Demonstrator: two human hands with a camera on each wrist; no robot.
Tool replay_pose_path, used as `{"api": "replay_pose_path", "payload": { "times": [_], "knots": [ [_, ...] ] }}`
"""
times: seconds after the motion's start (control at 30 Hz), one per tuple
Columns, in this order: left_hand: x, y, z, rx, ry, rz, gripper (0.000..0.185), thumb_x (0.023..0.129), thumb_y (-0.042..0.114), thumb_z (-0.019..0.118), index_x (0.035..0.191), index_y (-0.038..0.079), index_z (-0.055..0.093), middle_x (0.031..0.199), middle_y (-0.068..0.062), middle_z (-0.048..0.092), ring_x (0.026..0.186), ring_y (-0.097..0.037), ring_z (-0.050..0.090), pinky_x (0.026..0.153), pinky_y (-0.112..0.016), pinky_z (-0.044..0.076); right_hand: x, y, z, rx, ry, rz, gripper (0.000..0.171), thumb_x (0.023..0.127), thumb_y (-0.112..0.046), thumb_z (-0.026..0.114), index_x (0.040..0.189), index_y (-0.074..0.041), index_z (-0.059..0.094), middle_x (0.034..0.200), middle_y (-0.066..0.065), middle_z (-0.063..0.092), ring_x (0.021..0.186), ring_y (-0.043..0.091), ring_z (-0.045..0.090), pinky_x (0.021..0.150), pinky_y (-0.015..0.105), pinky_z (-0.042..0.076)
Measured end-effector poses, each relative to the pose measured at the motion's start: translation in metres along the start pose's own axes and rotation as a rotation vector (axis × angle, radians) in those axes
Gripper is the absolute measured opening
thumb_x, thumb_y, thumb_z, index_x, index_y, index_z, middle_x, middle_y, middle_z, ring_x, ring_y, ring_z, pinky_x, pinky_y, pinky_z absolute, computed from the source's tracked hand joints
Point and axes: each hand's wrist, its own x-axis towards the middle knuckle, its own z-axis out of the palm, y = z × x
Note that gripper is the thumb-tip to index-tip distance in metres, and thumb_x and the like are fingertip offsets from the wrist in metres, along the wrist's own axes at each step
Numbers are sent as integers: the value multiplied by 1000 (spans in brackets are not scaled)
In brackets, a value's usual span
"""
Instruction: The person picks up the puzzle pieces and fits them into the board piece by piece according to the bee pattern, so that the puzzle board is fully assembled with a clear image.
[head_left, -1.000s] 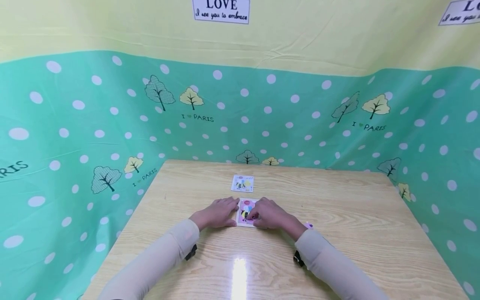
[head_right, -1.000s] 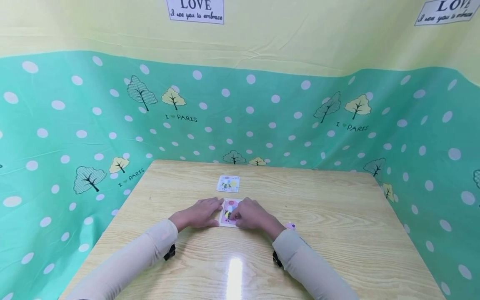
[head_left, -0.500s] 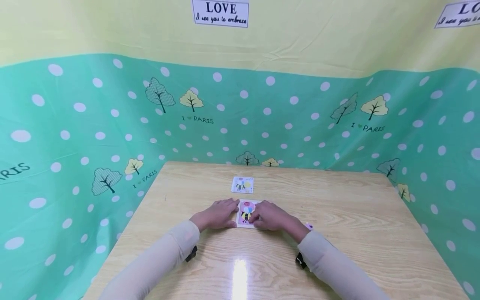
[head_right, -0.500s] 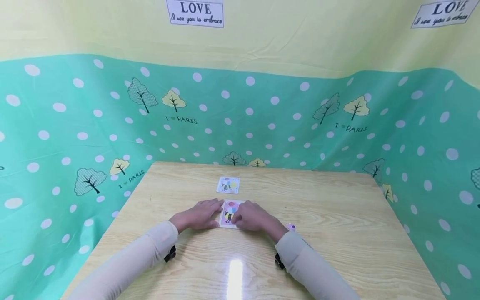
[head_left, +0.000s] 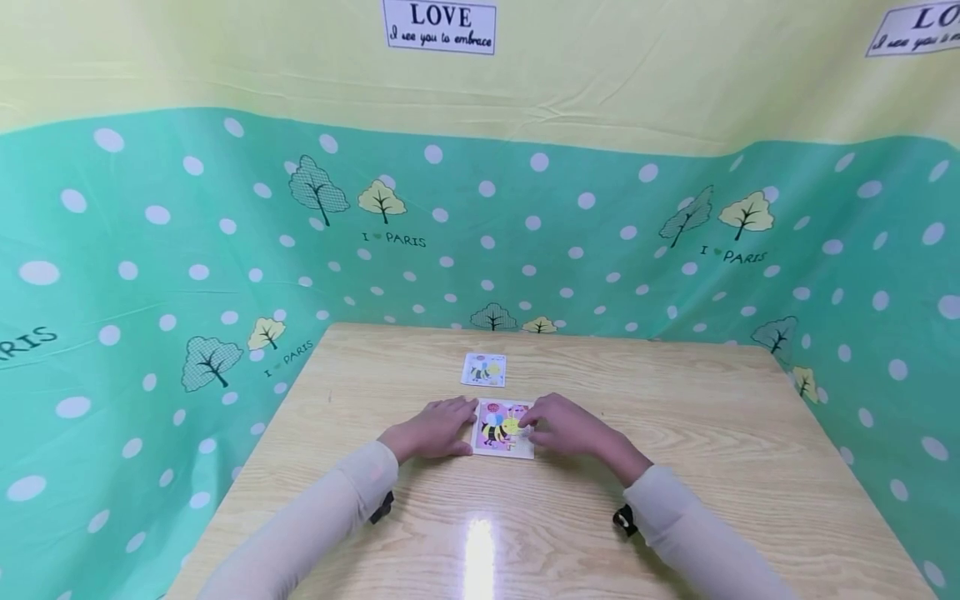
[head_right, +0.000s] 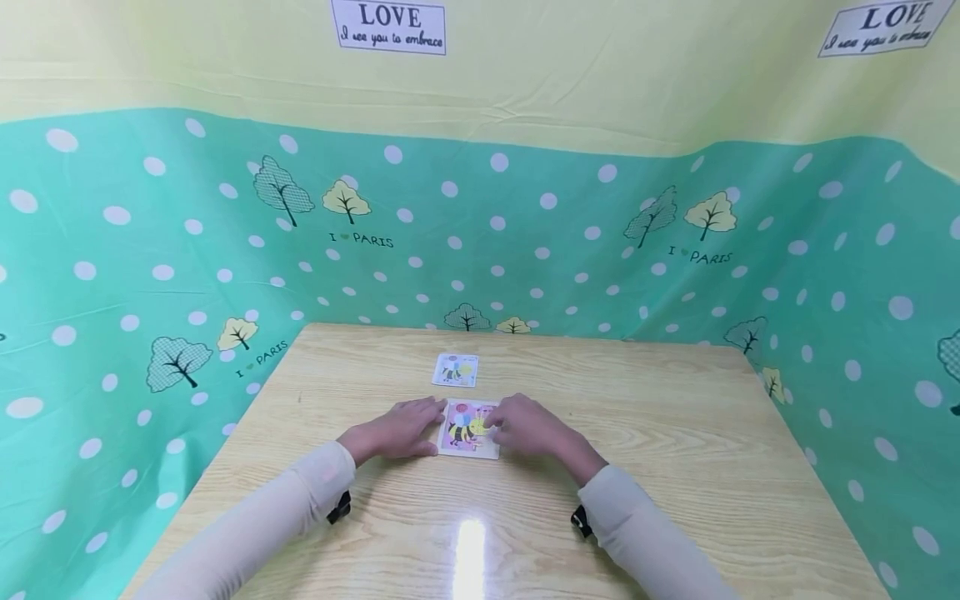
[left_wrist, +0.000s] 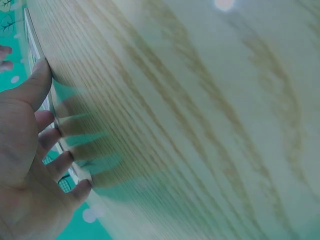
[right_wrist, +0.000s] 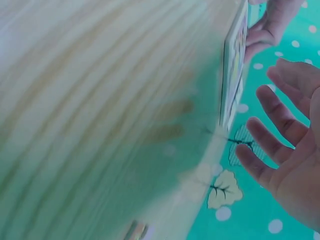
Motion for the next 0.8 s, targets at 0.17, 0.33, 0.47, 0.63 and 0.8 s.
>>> {"api": "replay_pose_path", "payload": {
  "times": [0.17, 0.33, 0.47, 0.63, 0.8],
  "knots": [
    [-1, 1, -1, -3, 0, 0, 70, 95, 55, 62, 150, 13, 48, 167, -12, 30, 155, -35, 29, 125, -57, 29, -13, 7, -9, 36, 12, 69, 23, 94, -15, 70, 116, -13, 77, 110, 0, 74, 104, 19, 64, 95, 42, 54],
    [-1, 3, -2, 0, 2, 1, 68, 96, 54, 63, 149, 13, 49, 167, -12, 31, 155, -34, 30, 125, -56, 29, -27, 17, -16, 45, 21, 108, 25, 94, -15, 71, 118, -12, 76, 114, 2, 74, 105, 18, 64, 91, 40, 55],
    [-1, 4, -2, -1, 8, 7, 66, 96, 52, 64, 147, 12, 51, 166, -13, 33, 154, -35, 31, 124, -57, 31, -41, 24, -21, 15, 30, 124, 23, 94, -15, 71, 117, -13, 76, 112, -1, 74, 105, 17, 64, 90, 39, 55],
    [-2, 6, -4, -4, 4, -8, 67, 96, 52, 64, 148, 12, 50, 166, -12, 33, 154, -35, 31, 124, -57, 30, -58, 34, -28, -9, 42, 129, 24, 92, -14, 72, 115, -11, 76, 108, 0, 74, 100, 18, 64, 85, 37, 54],
    [-2, 6, -4, -8, 4, -5, 69, 95, 51, 65, 149, 11, 48, 166, -13, 33, 154, -35, 31, 124, -57, 30, -71, 47, -31, -4, 61, 142, 26, 90, -12, 75, 116, -10, 76, 104, 2, 73, 96, 17, 63, 81, 32, 55]
  ]
}}
